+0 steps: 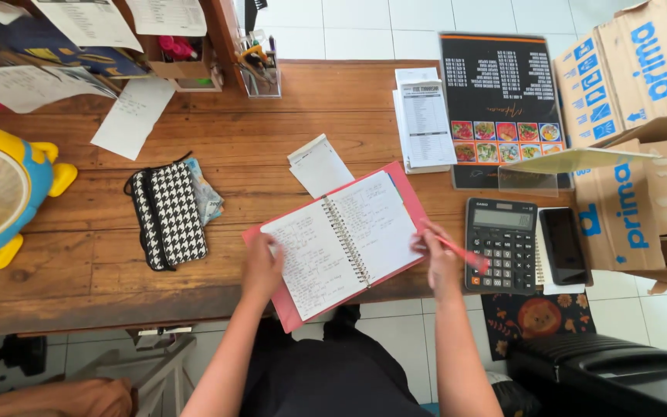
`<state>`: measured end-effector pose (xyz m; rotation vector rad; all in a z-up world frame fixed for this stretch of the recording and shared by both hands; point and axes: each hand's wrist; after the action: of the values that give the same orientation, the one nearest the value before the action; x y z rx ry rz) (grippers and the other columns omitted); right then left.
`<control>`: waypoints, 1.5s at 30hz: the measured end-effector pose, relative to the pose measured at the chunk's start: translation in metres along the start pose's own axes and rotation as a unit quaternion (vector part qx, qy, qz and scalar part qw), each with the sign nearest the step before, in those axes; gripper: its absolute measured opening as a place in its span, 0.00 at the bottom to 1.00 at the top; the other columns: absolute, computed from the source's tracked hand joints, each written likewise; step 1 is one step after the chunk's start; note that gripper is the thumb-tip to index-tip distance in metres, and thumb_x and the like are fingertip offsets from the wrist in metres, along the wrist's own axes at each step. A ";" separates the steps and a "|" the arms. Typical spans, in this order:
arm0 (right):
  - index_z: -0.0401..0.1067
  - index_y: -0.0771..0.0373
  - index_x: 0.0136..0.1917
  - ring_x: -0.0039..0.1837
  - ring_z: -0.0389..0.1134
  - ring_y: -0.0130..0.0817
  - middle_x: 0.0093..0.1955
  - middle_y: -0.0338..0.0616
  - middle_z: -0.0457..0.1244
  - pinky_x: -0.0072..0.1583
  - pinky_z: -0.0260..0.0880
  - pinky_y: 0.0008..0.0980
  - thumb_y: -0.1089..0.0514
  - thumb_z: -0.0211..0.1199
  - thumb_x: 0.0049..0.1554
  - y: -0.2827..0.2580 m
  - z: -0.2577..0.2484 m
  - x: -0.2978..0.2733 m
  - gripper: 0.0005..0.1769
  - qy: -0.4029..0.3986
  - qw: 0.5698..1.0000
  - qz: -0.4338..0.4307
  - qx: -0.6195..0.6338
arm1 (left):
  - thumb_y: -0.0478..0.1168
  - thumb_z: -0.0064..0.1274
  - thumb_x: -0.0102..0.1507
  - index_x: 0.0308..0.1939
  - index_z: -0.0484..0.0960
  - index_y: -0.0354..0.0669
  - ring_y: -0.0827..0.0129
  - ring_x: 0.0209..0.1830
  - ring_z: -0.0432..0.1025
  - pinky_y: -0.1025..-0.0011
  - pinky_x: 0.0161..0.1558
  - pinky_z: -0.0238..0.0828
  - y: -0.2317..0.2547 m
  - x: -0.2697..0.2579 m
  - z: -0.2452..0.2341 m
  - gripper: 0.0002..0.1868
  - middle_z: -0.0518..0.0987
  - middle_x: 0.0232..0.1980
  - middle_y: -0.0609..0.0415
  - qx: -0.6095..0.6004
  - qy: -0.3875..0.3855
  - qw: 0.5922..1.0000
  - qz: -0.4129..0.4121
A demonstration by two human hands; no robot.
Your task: The recorder counts money from a wallet and then uses a calculator and a notebook to record financial transactions at a counter.
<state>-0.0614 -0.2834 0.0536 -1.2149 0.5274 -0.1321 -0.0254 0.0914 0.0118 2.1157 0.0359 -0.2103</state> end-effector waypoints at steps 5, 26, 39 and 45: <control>0.73 0.65 0.59 0.56 0.71 0.37 0.54 0.48 0.68 0.59 0.71 0.34 0.58 0.56 0.65 0.003 -0.032 0.033 0.12 0.083 0.890 -0.230 -0.385 | 0.38 0.60 0.59 0.50 0.70 0.32 0.46 0.50 0.71 0.56 0.52 0.68 -0.061 -0.011 -0.023 0.21 0.74 0.49 0.37 0.138 0.253 0.956 0.057; 0.75 0.70 0.52 0.46 0.75 0.34 0.45 0.48 0.72 0.46 0.75 0.30 0.59 0.65 0.59 0.062 0.036 -0.020 0.12 -0.075 0.988 0.071 -0.112 | 0.29 0.51 0.55 0.61 0.80 0.46 0.51 0.51 0.69 0.58 0.54 0.68 0.072 -0.003 0.043 0.28 0.73 0.51 0.46 0.134 -0.007 0.973 0.186; 0.75 0.67 0.46 0.41 0.73 0.25 0.42 0.42 0.70 0.45 0.75 0.25 0.65 0.68 0.53 0.078 0.068 -0.024 0.06 -0.030 0.933 -0.117 -0.340 | 0.30 0.53 0.57 0.53 0.84 0.52 0.62 0.48 0.67 0.62 0.52 0.62 0.048 0.027 0.093 0.21 0.70 0.44 0.55 0.184 0.011 0.912 0.365; 0.74 0.67 0.47 0.41 0.73 0.27 0.42 0.43 0.69 0.46 0.74 0.25 0.66 0.67 0.54 0.074 0.071 -0.024 0.06 -0.025 0.938 -0.115 -0.327 | 0.27 0.53 0.54 0.54 0.85 0.52 0.63 0.47 0.67 0.63 0.52 0.62 0.045 0.027 0.093 0.26 0.70 0.43 0.56 0.184 0.005 0.917 0.354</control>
<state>-0.0636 -0.1874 0.0109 -1.9275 0.3903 -0.1263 -0.0066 -0.0126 -0.0027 2.3502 -0.8105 0.2488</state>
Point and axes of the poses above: each hand's wrist, its own x-axis towards the middle knuckle, its own z-axis out of the palm, y = z × x
